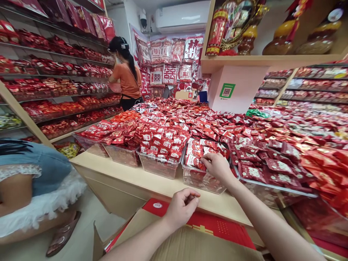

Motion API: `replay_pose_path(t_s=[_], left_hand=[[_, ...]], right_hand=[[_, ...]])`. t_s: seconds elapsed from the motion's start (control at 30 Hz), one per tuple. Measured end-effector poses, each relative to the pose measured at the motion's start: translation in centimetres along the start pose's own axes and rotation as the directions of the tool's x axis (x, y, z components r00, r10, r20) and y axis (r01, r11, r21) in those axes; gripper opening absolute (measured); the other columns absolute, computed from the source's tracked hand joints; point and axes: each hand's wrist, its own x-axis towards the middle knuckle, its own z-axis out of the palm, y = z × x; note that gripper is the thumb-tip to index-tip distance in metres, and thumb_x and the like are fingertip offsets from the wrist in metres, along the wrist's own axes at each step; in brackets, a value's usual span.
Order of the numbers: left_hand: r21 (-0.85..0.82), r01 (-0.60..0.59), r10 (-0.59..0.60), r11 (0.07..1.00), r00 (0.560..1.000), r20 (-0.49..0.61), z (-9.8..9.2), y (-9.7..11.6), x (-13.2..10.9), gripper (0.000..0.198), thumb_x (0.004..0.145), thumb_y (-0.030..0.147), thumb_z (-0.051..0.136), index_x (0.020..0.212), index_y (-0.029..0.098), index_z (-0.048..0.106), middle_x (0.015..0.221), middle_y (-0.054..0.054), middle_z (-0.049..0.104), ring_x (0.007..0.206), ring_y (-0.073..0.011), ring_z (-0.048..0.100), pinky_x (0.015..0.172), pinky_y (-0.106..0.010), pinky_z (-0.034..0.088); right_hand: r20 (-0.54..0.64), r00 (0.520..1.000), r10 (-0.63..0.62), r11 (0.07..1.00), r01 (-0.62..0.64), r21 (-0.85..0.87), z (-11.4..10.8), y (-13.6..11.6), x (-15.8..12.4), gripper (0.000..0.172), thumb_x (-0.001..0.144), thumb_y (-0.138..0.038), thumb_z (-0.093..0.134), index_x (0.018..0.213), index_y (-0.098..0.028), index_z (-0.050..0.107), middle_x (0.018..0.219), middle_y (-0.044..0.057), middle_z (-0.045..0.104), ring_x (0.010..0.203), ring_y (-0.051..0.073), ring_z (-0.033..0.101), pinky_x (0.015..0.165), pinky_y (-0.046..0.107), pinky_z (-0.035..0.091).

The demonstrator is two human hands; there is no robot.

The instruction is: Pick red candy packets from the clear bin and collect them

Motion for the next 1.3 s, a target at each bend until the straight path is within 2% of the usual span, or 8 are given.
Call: replay_pose_path(t_s=[0.2,0.37,0.7,1.07,1.2,1.3], left_hand=[[0.018,0.006,-0.006,1.0,1.0,0.007,0.0,-0.03,0.04,0.018,0.073,0.025,0.047,0.083,0.012,0.055,0.057,0.002,0.045,0.052,-0.0083,0.043,0.051,-0.02,0.036],[0.026,0.013,-0.014,1.0,1.0,0.006,0.05,-0.16,-0.06,0.018,0.073,0.025,0.047,0.083,0.012,0.055,0.058,0.002,0.045,0.053,-0.0085,0.043,0.051,-0.021,0.037],[0.043,0.018,-0.018,0.999,1.0,0.003,0.09,-0.23,0.07,0.018,0.073,0.025,0.047,0.082,0.012,0.055,0.058,0.001,0.046,0.054,-0.0088,0.044,0.051,-0.021,0.037],[0.056,0.021,-0.021,0.998,1.0,0.012,0.01,-0.19,0.13,0.018,0.073,0.025,0.048,0.083,0.012,0.055,0.058,0.002,0.046,0.053,-0.0087,0.044,0.051,-0.021,0.037],[0.069,0.011,-0.011,0.998,1.0,0.005,0.01,-0.26,0.04,0.017,0.074,0.025,0.047,0.082,0.013,0.055,0.058,0.002,0.046,0.053,-0.0086,0.044,0.051,-0.02,0.036],[0.08,0.012,-0.012,0.997,1.0,0.006,0.02,-0.38,-0.03,0.017,0.074,0.025,0.046,0.082,0.013,0.056,0.058,0.002,0.047,0.053,-0.0085,0.044,0.051,-0.02,0.036]], right_hand=[[-0.089,0.989,-0.117,0.99,0.109,-0.087,0.28,0.0,-0.13,0.026,0.079,-0.033,0.044,0.07,-0.019,0.065,0.072,0.004,0.066,0.066,0.017,0.052,0.068,0.028,0.031],[-0.089,0.983,-0.159,0.982,0.148,-0.115,0.31,-0.1,-0.11,0.031,0.082,-0.032,0.041,0.067,-0.019,0.065,0.07,0.004,0.065,0.065,0.016,0.052,0.068,0.029,0.03],[-0.101,0.986,-0.133,0.986,0.121,-0.111,0.47,0.08,-0.16,0.029,0.079,-0.035,0.044,0.067,-0.02,0.066,0.068,0.004,0.065,0.066,0.017,0.051,0.066,0.029,0.031],[-0.109,0.99,-0.089,0.995,0.082,-0.065,0.28,0.08,-0.16,0.021,0.076,-0.022,0.045,0.073,-0.019,0.066,0.074,0.003,0.066,0.066,0.017,0.051,0.067,0.028,0.033],[-0.113,0.989,-0.093,0.995,0.095,0.012,0.12,-0.11,-0.28,0.023,0.078,-0.029,0.044,0.073,-0.021,0.065,0.072,0.003,0.065,0.066,0.017,0.05,0.067,0.029,0.034],[-0.106,0.985,-0.136,0.986,0.144,0.08,-0.09,-0.3,-0.52,0.025,0.078,-0.038,0.045,0.079,-0.023,0.065,0.074,0.003,0.064,0.072,0.019,0.05,0.07,0.03,0.034]])
